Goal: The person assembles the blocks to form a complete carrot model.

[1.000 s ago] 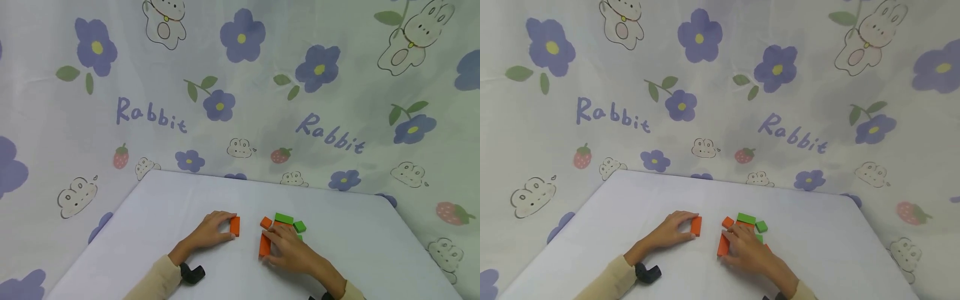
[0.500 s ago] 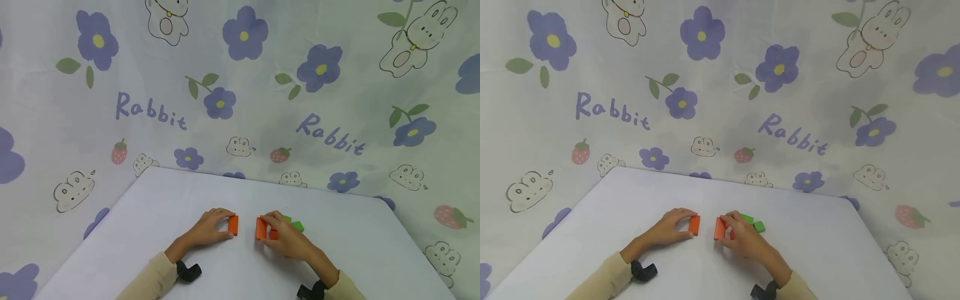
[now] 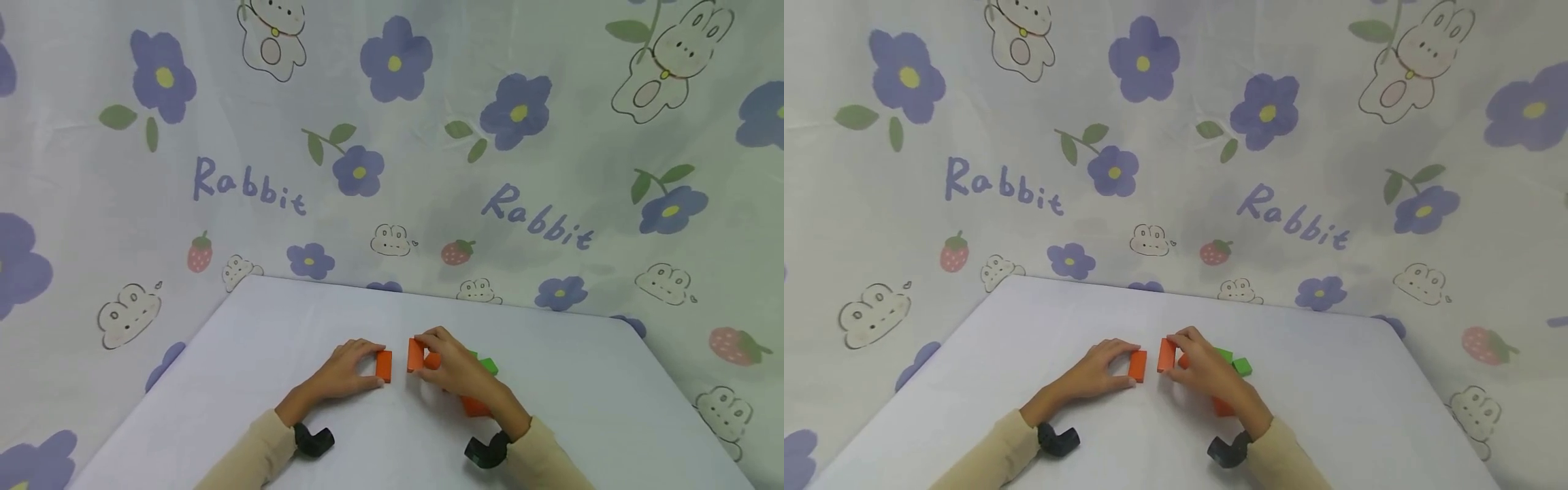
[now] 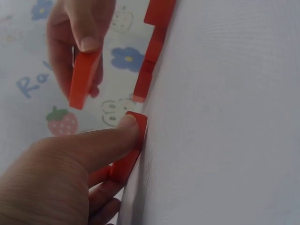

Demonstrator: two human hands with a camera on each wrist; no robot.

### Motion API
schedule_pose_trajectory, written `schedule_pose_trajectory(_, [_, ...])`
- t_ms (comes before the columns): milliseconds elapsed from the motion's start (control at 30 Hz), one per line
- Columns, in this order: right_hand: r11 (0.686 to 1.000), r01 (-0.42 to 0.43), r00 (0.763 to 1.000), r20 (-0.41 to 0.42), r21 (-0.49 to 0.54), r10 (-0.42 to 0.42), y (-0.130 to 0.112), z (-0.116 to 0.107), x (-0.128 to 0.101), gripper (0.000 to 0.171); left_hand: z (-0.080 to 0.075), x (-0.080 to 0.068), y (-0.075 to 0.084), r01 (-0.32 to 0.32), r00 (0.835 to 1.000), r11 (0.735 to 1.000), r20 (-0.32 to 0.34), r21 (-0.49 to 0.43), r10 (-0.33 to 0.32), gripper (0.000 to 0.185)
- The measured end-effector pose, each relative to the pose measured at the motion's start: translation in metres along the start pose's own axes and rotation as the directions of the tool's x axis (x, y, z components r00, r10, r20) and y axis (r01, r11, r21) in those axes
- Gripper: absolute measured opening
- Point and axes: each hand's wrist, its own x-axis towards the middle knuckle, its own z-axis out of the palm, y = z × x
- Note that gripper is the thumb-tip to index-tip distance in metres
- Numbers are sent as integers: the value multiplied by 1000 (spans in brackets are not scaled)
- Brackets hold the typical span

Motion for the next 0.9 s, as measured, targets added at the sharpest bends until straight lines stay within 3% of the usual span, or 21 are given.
schedule_pose_trajectory(233, [1000, 5, 998, 59, -15, -4, 1, 17, 11, 56, -2, 2, 1, -3, 1000, 1000, 15, -5, 3, 64])
schedule_pose_trajectory(567, [998, -59, 993, 97, -34, 62, 6, 42, 17, 61, -2, -1, -1, -25, 1000, 1000, 15, 10, 25, 65])
schedule_pose_trajectory(900, [993, 25, 998, 65, -112, -18, 9, 51, 13, 58, -1, -1, 0, -33, 999, 999, 24, 32, 33, 62])
